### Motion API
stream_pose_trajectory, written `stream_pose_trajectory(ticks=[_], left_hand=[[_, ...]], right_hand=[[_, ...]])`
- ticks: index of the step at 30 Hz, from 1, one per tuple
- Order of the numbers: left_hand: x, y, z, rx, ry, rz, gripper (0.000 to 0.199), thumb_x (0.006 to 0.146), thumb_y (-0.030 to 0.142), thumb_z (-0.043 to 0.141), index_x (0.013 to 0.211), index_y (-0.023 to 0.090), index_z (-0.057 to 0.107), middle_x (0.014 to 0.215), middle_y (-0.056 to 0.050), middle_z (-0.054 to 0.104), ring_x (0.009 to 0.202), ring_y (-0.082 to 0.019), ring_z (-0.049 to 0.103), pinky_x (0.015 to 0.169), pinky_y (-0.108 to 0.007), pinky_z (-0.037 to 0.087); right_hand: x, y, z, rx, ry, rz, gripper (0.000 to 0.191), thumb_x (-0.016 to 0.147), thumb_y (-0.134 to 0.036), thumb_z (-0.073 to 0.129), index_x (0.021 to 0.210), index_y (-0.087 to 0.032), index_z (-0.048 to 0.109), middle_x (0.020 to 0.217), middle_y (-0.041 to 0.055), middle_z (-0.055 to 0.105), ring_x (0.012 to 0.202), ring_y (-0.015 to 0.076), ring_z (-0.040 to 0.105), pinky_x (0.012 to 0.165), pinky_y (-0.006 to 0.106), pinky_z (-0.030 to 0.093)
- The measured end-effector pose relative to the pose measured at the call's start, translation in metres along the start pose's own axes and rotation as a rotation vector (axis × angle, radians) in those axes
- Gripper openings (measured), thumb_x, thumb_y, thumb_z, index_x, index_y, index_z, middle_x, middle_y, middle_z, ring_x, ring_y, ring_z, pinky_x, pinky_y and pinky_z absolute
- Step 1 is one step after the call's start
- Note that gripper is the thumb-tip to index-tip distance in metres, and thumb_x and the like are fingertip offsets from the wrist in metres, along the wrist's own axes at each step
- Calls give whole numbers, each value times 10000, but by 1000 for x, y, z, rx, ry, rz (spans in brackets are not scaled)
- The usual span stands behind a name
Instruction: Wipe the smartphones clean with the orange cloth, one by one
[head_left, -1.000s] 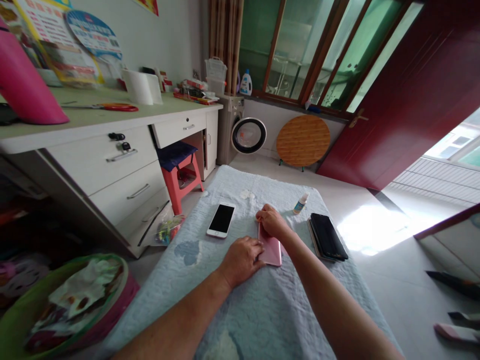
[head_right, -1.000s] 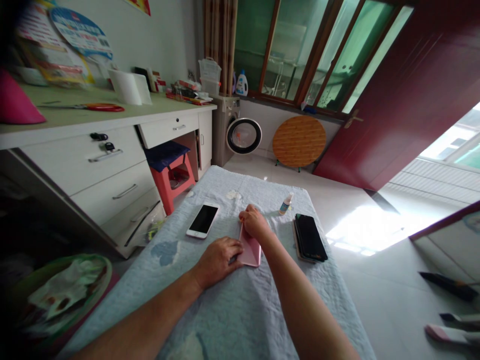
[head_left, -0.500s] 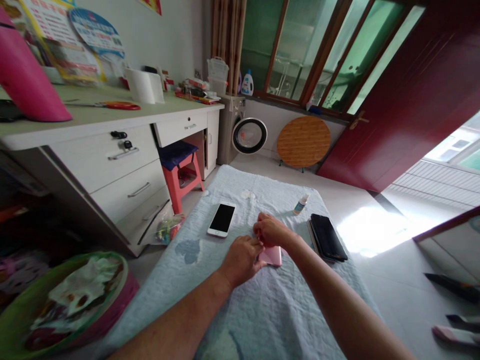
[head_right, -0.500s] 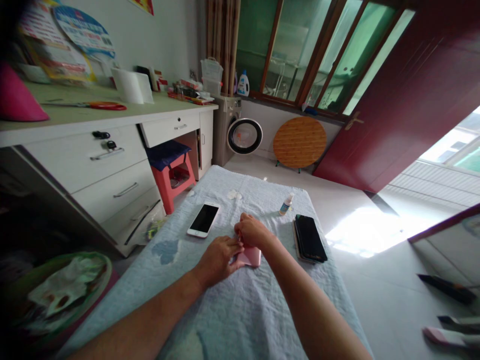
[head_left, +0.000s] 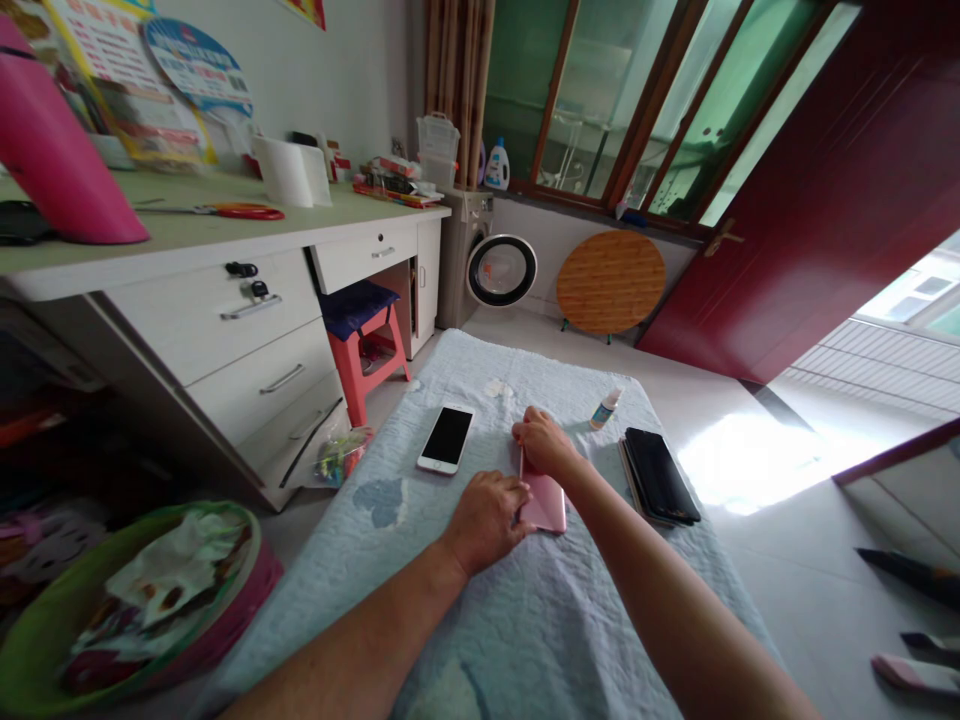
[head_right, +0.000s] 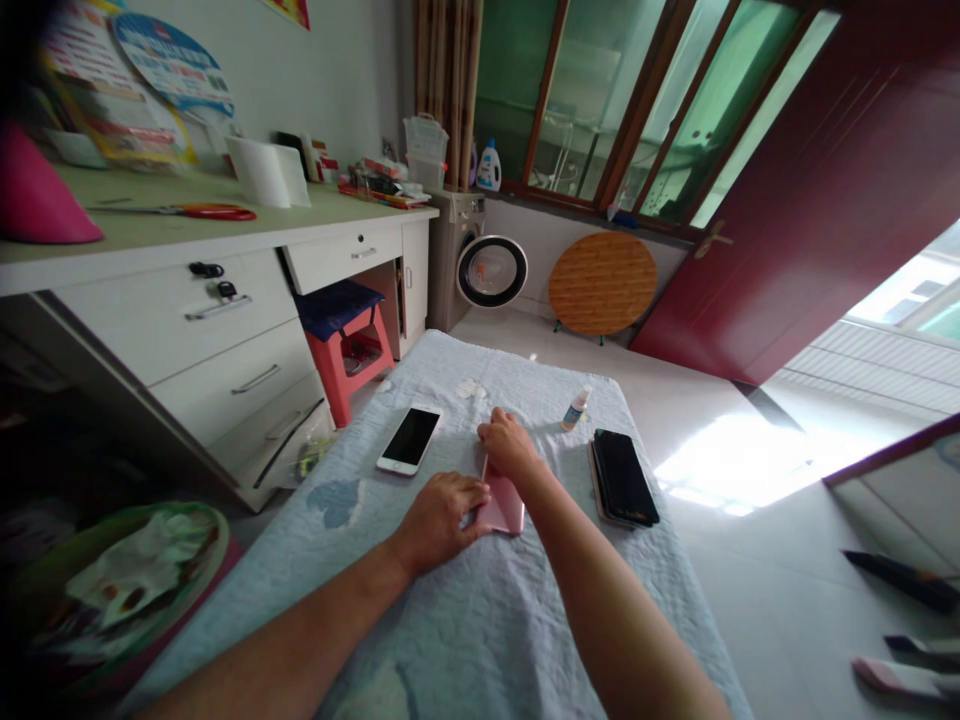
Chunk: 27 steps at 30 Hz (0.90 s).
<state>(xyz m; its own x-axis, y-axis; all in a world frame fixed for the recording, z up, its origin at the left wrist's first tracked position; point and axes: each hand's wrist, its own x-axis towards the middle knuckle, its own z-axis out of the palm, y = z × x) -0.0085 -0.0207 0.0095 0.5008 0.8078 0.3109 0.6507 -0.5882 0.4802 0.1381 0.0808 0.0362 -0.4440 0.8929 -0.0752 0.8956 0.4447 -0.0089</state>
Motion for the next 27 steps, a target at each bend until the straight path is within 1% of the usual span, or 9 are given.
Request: stream_pose_trajectory(ticks=[2, 4, 8, 11, 13, 17, 20, 24, 27], left_hand=[[0, 0, 1, -5, 8, -13, 266, 734, 326, 763, 933, 204, 634, 952, -45, 673, 924, -252, 605, 863, -389, 441], [0, -1, 4, -2, 41, -53, 328, 714, 345, 770, 947, 200, 592, 954, -47, 644, 921, -256, 594, 849, -391, 452], [-2, -3, 11, -1, 155, -163, 577, 633, 397, 800, 1066, 193, 478, 1041, -75, 577, 978, -287, 564, 856, -436, 467], [-3, -5, 15, -13, 241, -156, 800, 604, 373, 798, 1244, 187, 356, 1176, -122, 525, 1075, -313, 532, 912, -465, 443], [-4, -7, 16, -19, 263, -137, 920, 601, 369, 780, 1338, 184, 259, 1241, -147, 494, 1132, -330, 507, 955, -482, 413], [-4, -8, 16, -17, 251, -143, 1056, 591, 329, 731, 1429, 174, 109, 1279, -159, 479, 1179, -339, 477, 998, -489, 358], [-4, -6, 14, -5, 219, -151, 1086, 591, 282, 686, 1454, 180, 35, 1308, -152, 473, 1186, -332, 470, 1015, -486, 318], [-4, -3, 10, -3, 174, -152, 1103, 621, 306, 662, 1472, 184, -31, 1350, -153, 464, 1179, -334, 468, 1021, -493, 275], [-4, -3, 9, -15, 131, -120, 1101, 646, 284, 649, 1482, 184, -61, 1382, -146, 466, 1227, -341, 428, 1043, -503, 229]], right_hand=[[-5, -2, 1, 6, -5, -25, 185, 833, -155, 516, 899, -181, 686, 1007, 100, 535, 872, 189, 487, 678, 251, 366], [-12, -4, 3, 23, -8, -51, 153, 807, -169, 554, 887, -183, 683, 1007, 93, 532, 853, 181, 482, 672, 247, 363], [-29, -11, 5, 94, 26, -81, 119, 799, -199, 570, 849, -184, 677, 976, 77, 523, 813, 163, 473, 661, 243, 356], [-42, -18, 5, 124, 38, -83, 140, 818, -185, 536, 823, -186, 677, 911, 55, 518, 776, 153, 459, 668, 248, 359], [-50, -23, 5, 132, 29, -87, 138, 819, -190, 539, 813, -184, 677, 909, 54, 514, 792, 158, 459, 675, 248, 368], [-65, -34, 4, 164, -16, -87, 100, 787, -210, 601, 846, -195, 681, 982, 58, 514, 859, 174, 474, 704, 249, 398], [-76, -42, 4, 176, -20, -54, 104, 801, -196, 589, 835, -201, 687, 957, 56, 527, 859, 175, 480, 699, 246, 406], [-86, -48, 6, 251, -3, -115, 118, 824, -190, 567, 827, -184, 685, 914, 50, 530, 834, 164, 493, 705, 245, 412], [-90, -47, 11, 317, 12, -142, 126, 821, -171, 569, 843, -178, 693, 931, 52, 538, 853, 160, 507, 751, 248, 423]])
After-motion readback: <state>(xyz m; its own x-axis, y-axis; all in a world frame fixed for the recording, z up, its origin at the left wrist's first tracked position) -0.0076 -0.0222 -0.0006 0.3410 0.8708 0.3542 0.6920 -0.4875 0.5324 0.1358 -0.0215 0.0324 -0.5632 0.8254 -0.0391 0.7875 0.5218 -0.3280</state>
